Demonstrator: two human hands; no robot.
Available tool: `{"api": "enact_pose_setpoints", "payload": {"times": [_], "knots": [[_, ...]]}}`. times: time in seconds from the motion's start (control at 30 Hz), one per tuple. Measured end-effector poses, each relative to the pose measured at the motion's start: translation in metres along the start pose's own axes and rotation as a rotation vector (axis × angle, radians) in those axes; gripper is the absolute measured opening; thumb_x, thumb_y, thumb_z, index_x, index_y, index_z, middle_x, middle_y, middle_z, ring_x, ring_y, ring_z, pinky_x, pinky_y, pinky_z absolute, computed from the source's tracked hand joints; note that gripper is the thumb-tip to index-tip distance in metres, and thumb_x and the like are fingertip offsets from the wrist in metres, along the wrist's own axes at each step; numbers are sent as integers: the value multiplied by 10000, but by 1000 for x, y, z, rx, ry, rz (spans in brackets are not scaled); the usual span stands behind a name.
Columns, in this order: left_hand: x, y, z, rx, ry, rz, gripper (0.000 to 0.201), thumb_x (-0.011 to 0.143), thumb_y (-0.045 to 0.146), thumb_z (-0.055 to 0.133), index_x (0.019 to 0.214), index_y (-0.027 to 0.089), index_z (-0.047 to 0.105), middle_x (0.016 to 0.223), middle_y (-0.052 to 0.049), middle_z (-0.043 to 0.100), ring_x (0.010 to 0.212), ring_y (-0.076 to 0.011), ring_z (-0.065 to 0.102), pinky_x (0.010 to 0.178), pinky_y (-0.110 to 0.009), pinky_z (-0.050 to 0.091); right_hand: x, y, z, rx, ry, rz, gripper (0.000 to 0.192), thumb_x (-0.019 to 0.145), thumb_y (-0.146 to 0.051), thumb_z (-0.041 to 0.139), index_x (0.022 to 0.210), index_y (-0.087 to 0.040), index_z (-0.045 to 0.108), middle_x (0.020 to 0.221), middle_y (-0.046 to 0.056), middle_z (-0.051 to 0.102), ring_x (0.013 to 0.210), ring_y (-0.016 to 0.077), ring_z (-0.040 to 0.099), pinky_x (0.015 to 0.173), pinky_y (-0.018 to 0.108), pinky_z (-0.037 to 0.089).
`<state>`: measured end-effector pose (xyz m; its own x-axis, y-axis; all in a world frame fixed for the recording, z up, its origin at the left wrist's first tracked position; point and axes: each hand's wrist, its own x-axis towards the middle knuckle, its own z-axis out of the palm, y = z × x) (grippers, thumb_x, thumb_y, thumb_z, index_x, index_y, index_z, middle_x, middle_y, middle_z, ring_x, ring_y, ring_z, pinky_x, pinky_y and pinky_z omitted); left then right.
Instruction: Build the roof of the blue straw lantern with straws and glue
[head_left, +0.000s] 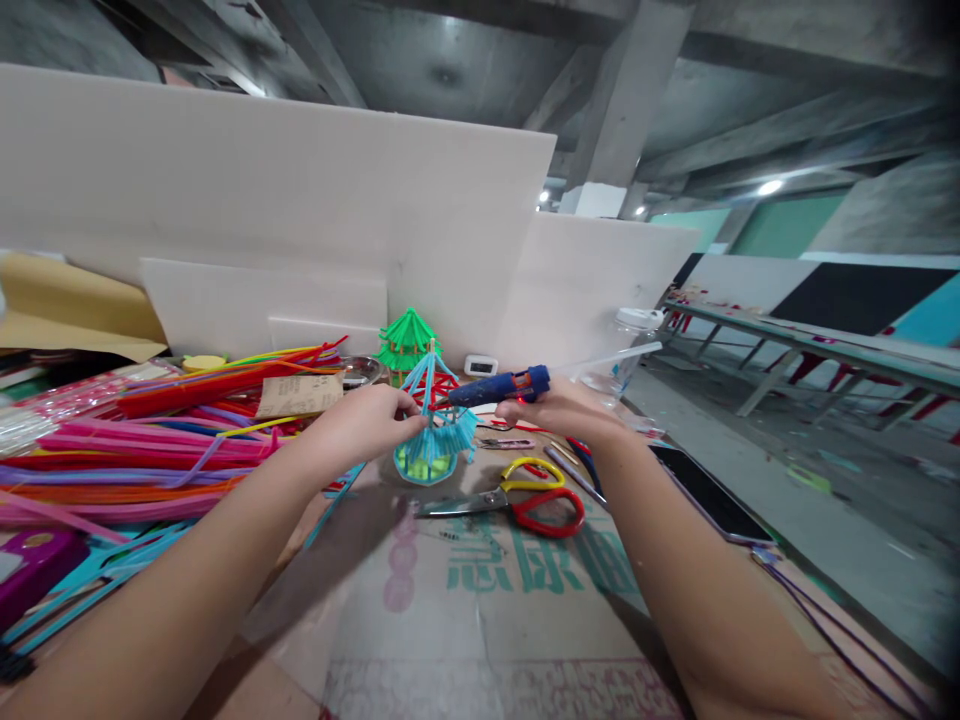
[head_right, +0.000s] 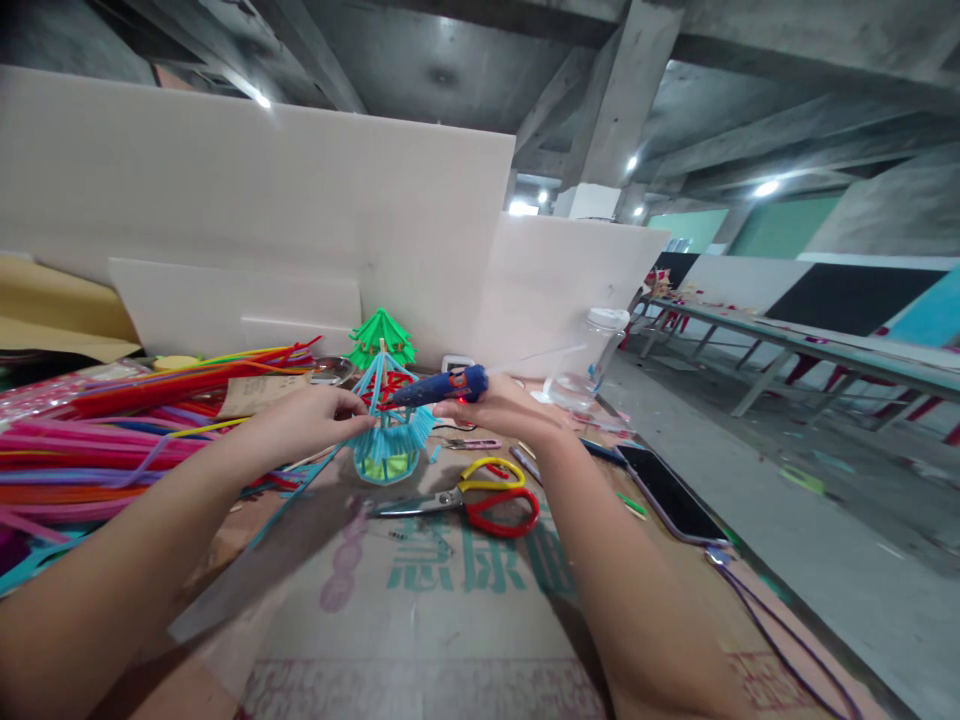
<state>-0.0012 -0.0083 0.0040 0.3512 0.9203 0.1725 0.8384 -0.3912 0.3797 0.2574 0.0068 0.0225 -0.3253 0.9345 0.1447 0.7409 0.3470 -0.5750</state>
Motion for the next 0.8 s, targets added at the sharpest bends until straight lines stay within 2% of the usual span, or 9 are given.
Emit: {"api": "enact_pose_setpoints", "payload": {"times": [0.27, 0.43, 0.63, 0.8], "knots": [[1, -2, 1, 9, 1, 35, 377, 810, 486, 457, 802, 213, 717, 729, -29, 693, 666, -201, 602, 556, -271, 334, 2, 5, 3, 27, 11, -9, 406, 698, -525, 678, 891, -168, 669, 737, 28, 652, 662, 161, 558, 576, 255, 426], [3, -3, 2, 11, -11, 12, 365, 821, 483, 461, 847, 224, 716, 740, -15, 688, 679, -191, 603, 567, -270, 326, 0, 0, 1, 64, -59, -98, 434, 738, -522, 654, 970, -157, 680, 826, 40, 666, 725, 167, 566, 643, 267, 439], [3, -4, 2, 22, -17, 8, 352, 824, 480, 467, 825, 221, 706, 736, -14, 679, 683, -189, 596, 561, -269, 310, -4, -10, 2, -88, 37, -130, 387, 700, -521, 688, 854, -168, 655, 689, 3, 596, 622, 139, 496, 552, 245, 371], [2, -2, 0, 28, -18, 15, 354, 828, 475, 464, 791, 207, 692, 693, -11, 656, 650, -179, 576, 551, -271, 298, -6, -15, 2, -121, 27, -205, 327, 720, -478, 682, 811, -168, 637, 648, -11, 559, 587, 123, 473, 523, 237, 333]]}}
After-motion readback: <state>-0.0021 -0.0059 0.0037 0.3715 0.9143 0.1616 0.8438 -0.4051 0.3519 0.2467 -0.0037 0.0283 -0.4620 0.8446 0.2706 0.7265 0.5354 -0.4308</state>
